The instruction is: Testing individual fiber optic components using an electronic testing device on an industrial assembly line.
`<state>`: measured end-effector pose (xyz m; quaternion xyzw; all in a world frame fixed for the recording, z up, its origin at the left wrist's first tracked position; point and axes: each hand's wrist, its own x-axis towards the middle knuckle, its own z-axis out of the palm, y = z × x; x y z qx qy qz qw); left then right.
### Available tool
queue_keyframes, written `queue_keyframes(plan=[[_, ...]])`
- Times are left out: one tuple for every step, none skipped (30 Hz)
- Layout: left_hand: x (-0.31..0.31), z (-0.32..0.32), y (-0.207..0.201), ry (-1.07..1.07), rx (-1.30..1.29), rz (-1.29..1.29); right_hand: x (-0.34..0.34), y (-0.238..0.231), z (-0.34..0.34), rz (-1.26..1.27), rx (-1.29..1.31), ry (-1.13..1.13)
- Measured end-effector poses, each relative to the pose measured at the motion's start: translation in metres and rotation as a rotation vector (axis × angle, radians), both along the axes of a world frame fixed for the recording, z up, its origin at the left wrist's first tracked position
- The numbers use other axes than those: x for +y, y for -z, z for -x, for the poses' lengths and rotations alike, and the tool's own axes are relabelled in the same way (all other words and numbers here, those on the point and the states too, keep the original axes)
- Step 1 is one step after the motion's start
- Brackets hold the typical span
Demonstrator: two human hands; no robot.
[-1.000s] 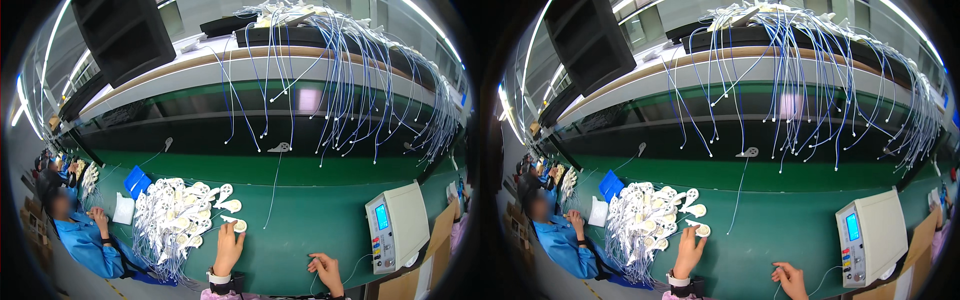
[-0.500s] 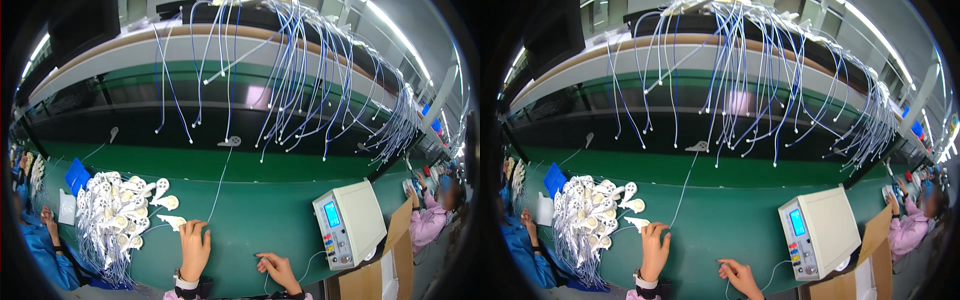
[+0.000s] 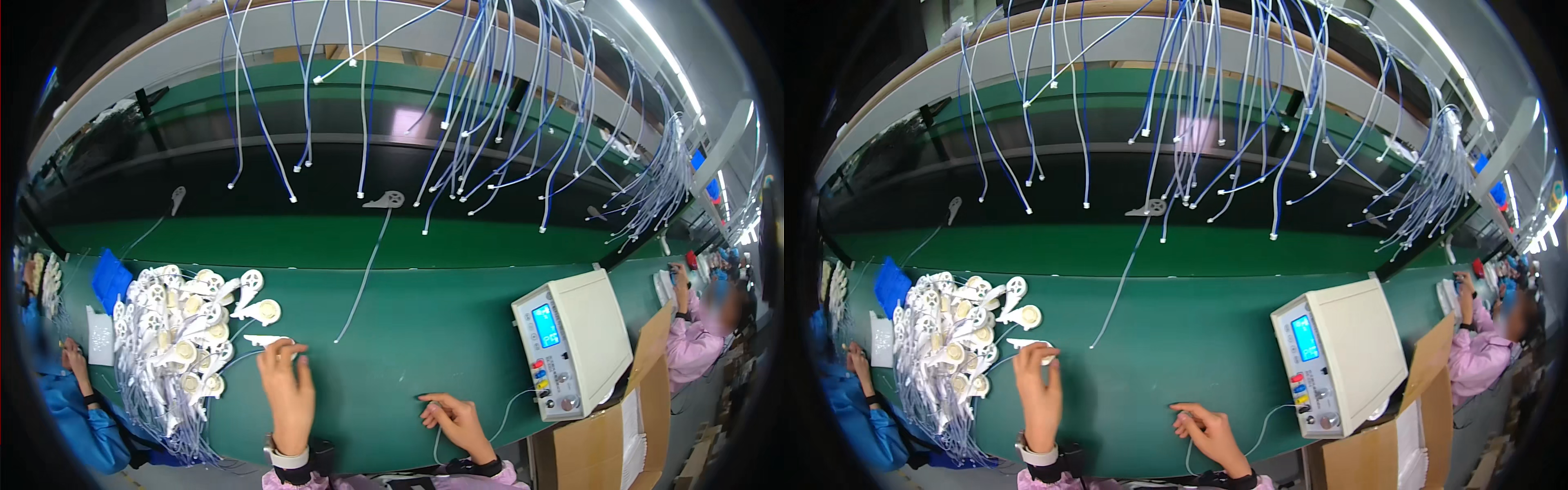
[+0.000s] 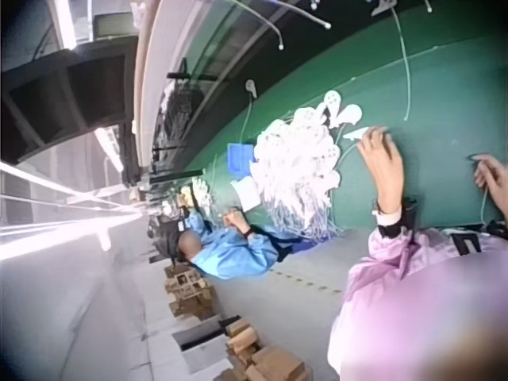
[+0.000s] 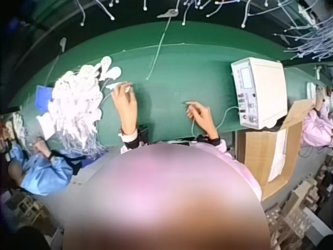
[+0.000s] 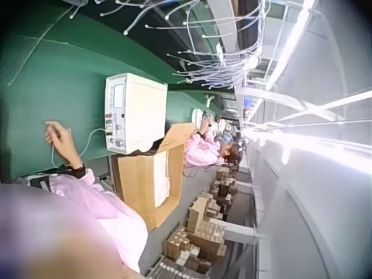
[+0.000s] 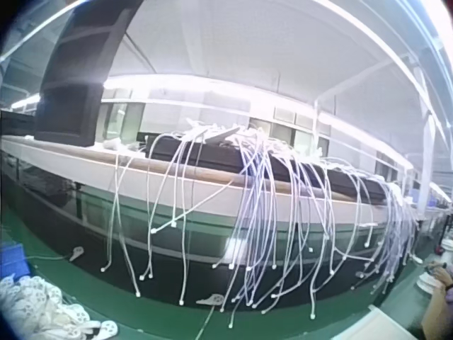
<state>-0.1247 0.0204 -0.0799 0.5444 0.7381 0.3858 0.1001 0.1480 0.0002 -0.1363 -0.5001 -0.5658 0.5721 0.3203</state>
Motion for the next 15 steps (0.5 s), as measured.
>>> queue_keyframes(plan=[[-0.005,0.016,-0.005,-0.055,0.032,0.017,0.0,-0.001,-0.001,0.008,0.026,-0.012],[-0.01,0.033,-0.002,-0.122,0.12,0.003,0.0,-0.001,-0.001,0.01,0.004,0.007],[-0.016,0.045,0.001,-0.139,0.156,0.01,-0.001,-0.002,-0.002,0.013,-0.017,0.024],[-0.021,0.058,0.006,-0.182,0.186,0.044,0.0,-0.002,-0.001,-0.001,-0.027,0.04],[-0.028,0.07,0.011,-0.229,0.216,0.078,0.0,-0.004,-0.001,-0.013,-0.038,0.052],[-0.035,0.082,0.017,-0.257,0.222,0.084,0.0,-0.004,0.0,-0.02,-0.035,0.052],[-0.04,0.088,0.02,-0.267,0.244,0.091,0.001,-0.003,-0.004,-0.031,-0.041,0.059],[-0.045,0.094,0.023,-0.286,0.267,0.139,0.0,0.002,-0.007,-0.018,-0.013,0.055],[-0.05,0.099,0.027,-0.303,0.287,0.187,0.001,0.004,-0.005,-0.01,0.003,0.05],[-0.056,0.105,0.029,-0.267,0.322,0.231,0.002,0.002,-0.004,-0.007,0.004,0.045],[-0.057,0.108,0.032,-0.268,0.332,0.236,0.002,0.001,-0.003,-0.005,0.003,0.042],[-0.057,0.107,0.035,-0.282,0.312,0.207,0.003,-0.001,-0.002,-0.009,-0.006,0.037],[-0.054,0.108,0.036,-0.291,0.286,0.174,0.003,-0.001,-0.001,-0.007,-0.002,0.042],[-0.053,0.111,0.037,-0.31,0.279,0.126,0.003,-0.001,-0.001,-0.017,-0.008,0.038],[-0.054,0.114,0.035,-0.306,0.282,0.127,0.003,0.0,-0.001,-0.028,-0.013,0.035]])
